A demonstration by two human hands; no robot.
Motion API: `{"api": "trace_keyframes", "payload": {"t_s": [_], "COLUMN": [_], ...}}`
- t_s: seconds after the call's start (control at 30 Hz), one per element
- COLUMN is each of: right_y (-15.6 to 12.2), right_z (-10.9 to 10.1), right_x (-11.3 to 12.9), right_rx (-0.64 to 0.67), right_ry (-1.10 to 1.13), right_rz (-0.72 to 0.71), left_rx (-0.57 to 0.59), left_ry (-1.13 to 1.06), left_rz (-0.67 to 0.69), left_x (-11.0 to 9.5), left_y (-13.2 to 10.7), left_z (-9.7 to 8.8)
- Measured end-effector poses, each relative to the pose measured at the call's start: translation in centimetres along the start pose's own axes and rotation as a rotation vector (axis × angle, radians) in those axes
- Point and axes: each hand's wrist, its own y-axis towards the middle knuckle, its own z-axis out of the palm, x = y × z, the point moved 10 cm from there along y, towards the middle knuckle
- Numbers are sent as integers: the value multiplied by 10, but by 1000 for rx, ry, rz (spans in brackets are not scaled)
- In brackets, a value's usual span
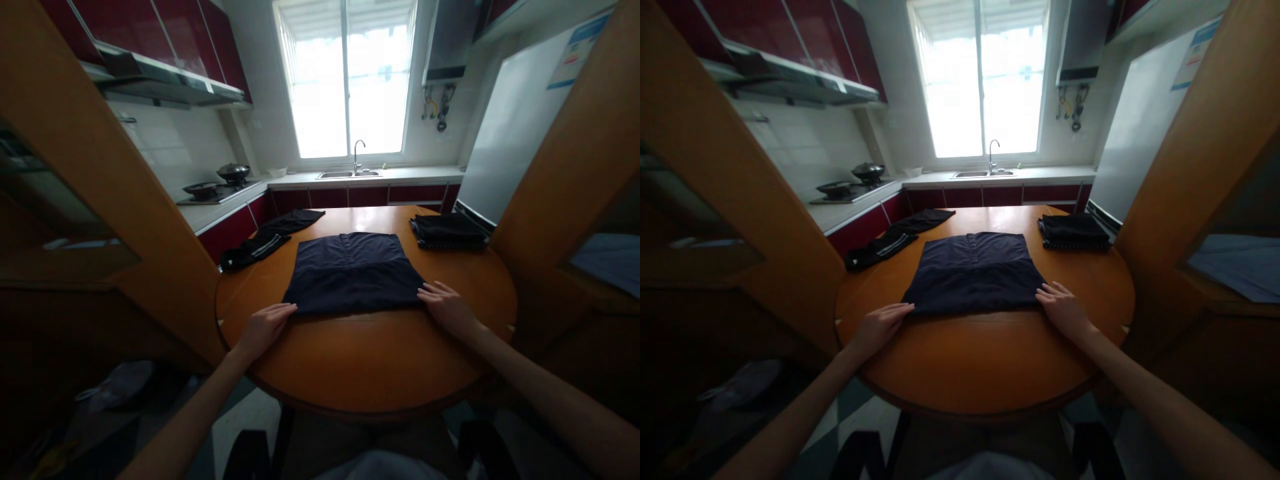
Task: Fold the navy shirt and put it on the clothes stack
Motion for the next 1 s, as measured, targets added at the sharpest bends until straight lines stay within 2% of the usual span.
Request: {"api": "trace_keyframes", "payload": {"t_s": [0.07, 0.17, 0.27, 0.33, 0.4, 0.43, 0.47, 0.53, 0.57, 0.63, 0.73, 0.83, 0.93, 1.0], "right_y": [-22, -57, -62, -40, -3, 19, 41, 82, 98, 118, 126, 119, 111, 109], "right_z": [-7, -17, -26, -31, -29, -23, -15, 9, 22, 44, 63, 73, 78, 76], "right_x": [19, 44, 44, 25, -2, -14, -22, -29, -30, -28, -26, -30, -34, -35], "right_rx": [-5, 24, 69, 47, -2, 5, 27, 152, 233, 393, 526, 580, 604, 590], "right_ry": [27, 106, 219, 309, 396, 419, 443, 519, 542, 581, 638, 740, 826, 841], "right_rz": [-29, -39, 11, 93, 199, 241, 261, 271, 275, 264, 221, 200, 191, 188], "left_rx": [-3, 58, 124, 100, 58, 68, 83, 188, 294, 413, 562, 667, 683, 636], "left_ry": [-10, -41, -110, -168, -226, -248, -273, -280, -271, -283, -353, -455, -496, -503], "left_rz": [5, 28, 21, -69, -201, -251, -281, -320, -337, -343, -330, -282, -226, -204], "left_x": [-2, -9, -14, -4, 14, 23, 30, 43, 48, 55, 58, 54, 48, 46], "left_y": [-17, -49, -59, -41, -6, 14, 37, 78, 94, 117, 126, 115, 107, 108], "left_z": [-7, -18, -30, -38, -38, -32, -24, 0, 16, 38, 61, 70, 68, 61]}}
